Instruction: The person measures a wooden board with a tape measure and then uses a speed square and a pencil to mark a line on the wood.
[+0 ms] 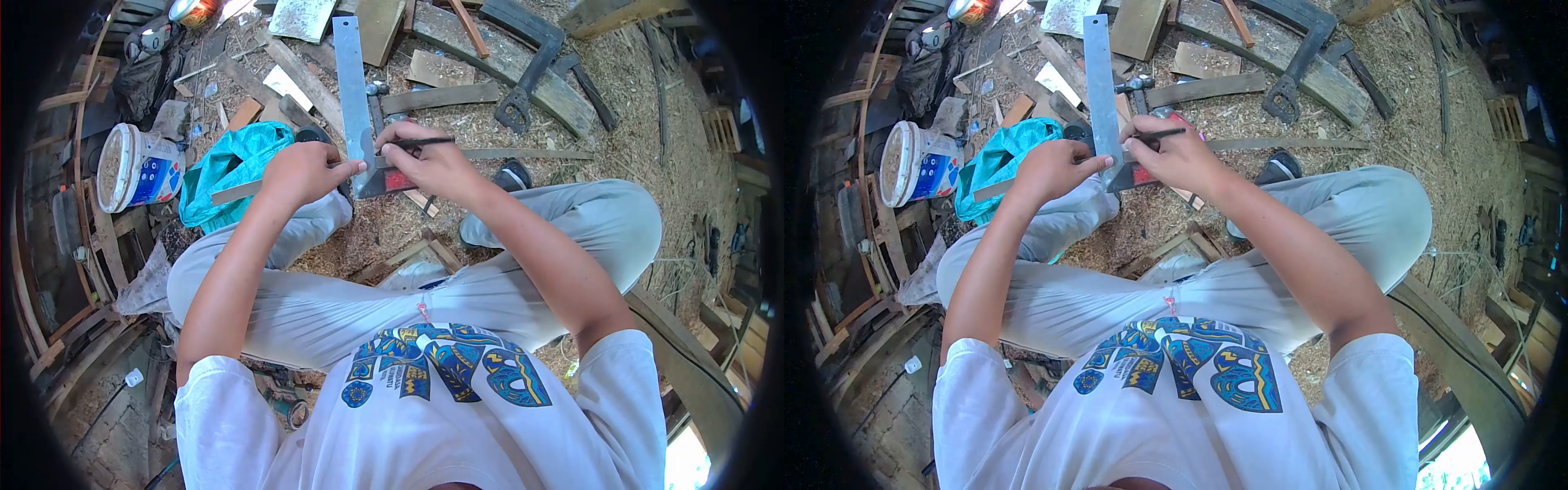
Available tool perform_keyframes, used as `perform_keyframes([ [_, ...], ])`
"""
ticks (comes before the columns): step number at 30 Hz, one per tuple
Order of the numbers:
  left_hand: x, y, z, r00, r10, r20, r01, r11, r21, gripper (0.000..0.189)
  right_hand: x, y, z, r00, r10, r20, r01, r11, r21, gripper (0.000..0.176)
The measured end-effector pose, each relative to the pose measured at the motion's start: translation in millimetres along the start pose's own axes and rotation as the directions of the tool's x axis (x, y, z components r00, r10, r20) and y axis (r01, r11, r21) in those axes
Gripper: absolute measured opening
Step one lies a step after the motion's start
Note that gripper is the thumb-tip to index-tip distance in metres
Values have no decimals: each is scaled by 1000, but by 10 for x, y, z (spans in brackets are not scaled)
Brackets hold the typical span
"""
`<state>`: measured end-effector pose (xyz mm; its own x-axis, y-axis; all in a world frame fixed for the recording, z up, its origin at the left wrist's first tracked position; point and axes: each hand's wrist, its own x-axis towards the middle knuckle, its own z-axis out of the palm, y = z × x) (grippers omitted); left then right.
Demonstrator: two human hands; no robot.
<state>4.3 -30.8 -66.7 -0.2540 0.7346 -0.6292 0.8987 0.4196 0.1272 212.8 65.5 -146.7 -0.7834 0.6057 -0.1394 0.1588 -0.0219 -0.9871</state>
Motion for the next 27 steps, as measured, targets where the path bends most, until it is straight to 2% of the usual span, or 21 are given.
perform_keyframes([
  [1,-1,-5,3,1000,3,-3,-3,1000,-3,68,31,14,-23,1000,-1,2,1,1000,-1,20],
  [2,1,-12,9,1000,2,-4,-2,1000,-5,68,79,25,-76,978,-208,8,207,971,-119,26],
  [3,6,-20,18,1000,8,-16,-8,1000,-4,68,98,39,-121,914,-403,38,400,887,-232,33],
  [4,11,-24,25,1000,16,-26,-16,1000,-3,67,80,53,-166,914,-403,39,401,886,-232,33],
  [6,22,-26,30,999,16,-35,-16,1000,-9,67,30,-45,-245,898,-398,188,425,675,-603,56],
  [7,24,-28,29,999,15,-45,-16,1000,-14,67,12,-48,-259,897,-399,190,427,675,-602,56],
  [9,25,-17,-3,999,14,-39,-14,1000,-12,67,-12,-57,-275,912,-279,301,410,597,-690,77],
  [15,30,14,-48,999,-5,-34,5,1000,-7,65,-22,-114,-276,921,-189,341,384,586,-713,76],
  [21,18,22,-46,999,5,-38,-6,1000,-20,65,-40,-113,-253,916,-207,343,397,572,-718,69],
  [27,36,4,-29,999,4,-37,-5,1000,-10,64,-38,-70,-246,902,-261,344,432,555,-711,70],
])
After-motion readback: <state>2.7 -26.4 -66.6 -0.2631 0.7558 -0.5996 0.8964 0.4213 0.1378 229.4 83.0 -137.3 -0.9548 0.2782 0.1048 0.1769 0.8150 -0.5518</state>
